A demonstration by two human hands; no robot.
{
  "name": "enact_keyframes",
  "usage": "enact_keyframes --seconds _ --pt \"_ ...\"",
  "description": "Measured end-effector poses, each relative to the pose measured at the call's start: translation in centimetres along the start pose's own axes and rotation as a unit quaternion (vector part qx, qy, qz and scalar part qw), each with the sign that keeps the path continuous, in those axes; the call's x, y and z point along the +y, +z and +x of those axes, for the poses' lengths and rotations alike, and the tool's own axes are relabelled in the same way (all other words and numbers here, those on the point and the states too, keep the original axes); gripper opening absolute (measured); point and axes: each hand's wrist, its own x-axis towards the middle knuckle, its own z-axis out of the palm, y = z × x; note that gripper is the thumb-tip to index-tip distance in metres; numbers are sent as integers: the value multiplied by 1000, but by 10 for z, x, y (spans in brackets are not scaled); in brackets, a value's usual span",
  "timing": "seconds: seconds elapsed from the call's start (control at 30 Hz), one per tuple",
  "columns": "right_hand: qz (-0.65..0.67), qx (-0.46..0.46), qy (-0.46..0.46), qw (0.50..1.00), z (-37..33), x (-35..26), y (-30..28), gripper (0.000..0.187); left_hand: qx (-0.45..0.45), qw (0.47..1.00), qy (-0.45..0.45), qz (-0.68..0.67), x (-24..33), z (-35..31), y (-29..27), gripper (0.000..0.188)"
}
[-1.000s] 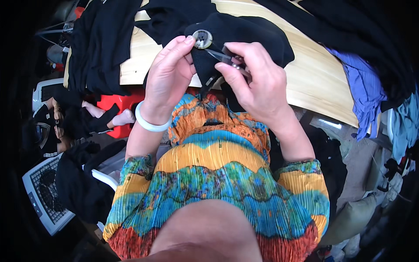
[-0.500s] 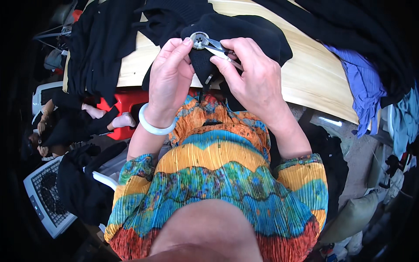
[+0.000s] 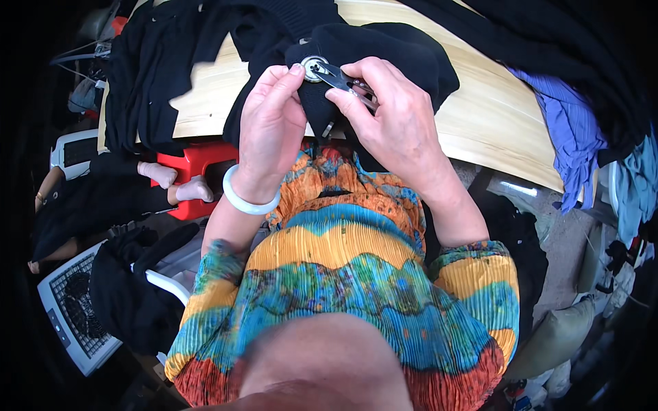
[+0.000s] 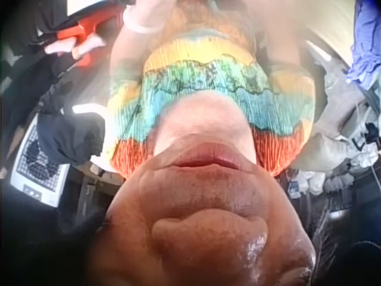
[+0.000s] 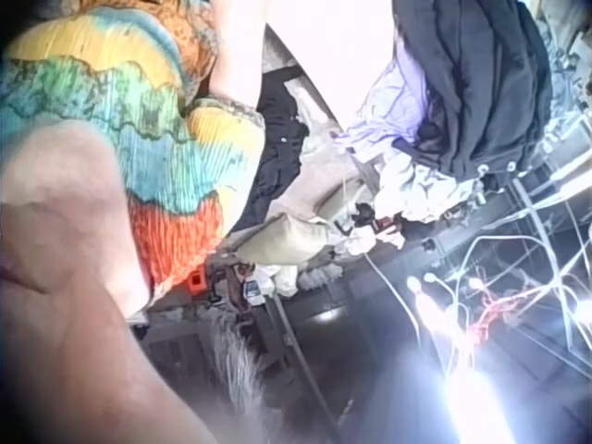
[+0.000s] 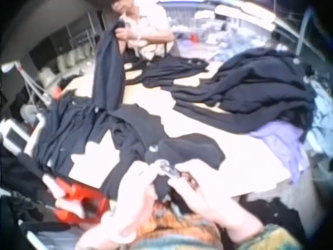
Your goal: Trimming loose threads around buttons on black garments using small snips.
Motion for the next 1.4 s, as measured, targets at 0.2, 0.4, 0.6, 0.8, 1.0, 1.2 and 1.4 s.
enact_keyframes --seconds 0.2,0.4,0.6,0.8,1.0,1.2,1.4 --pt "-6 -12 2 1000 0 4 0 23 11 1000 -6 -6 2 1 1 4" --pt "6 -11 -9 1000 2 7 2 23 -10 999 -20 -26 2 1 -1 2" --pt "10 -8 2 1000 2 9 3 19 -12 999 -33 -26 2 2 0 1" --pt "77 63 8 995 2 15 4 17 9 999 -16 -29 6 3 0 2" --pt "36 39 -23 998 0 10 5 19 0 1000 -5 -24 4 4 -2 3" --pt "82 72 7 994 6 16 4 21 -24 999 -16 -19 5 2 -1 4" --pt "122 25 -1 992 9 16 11 28 -30 998 -48 17 2 2 -4 4"
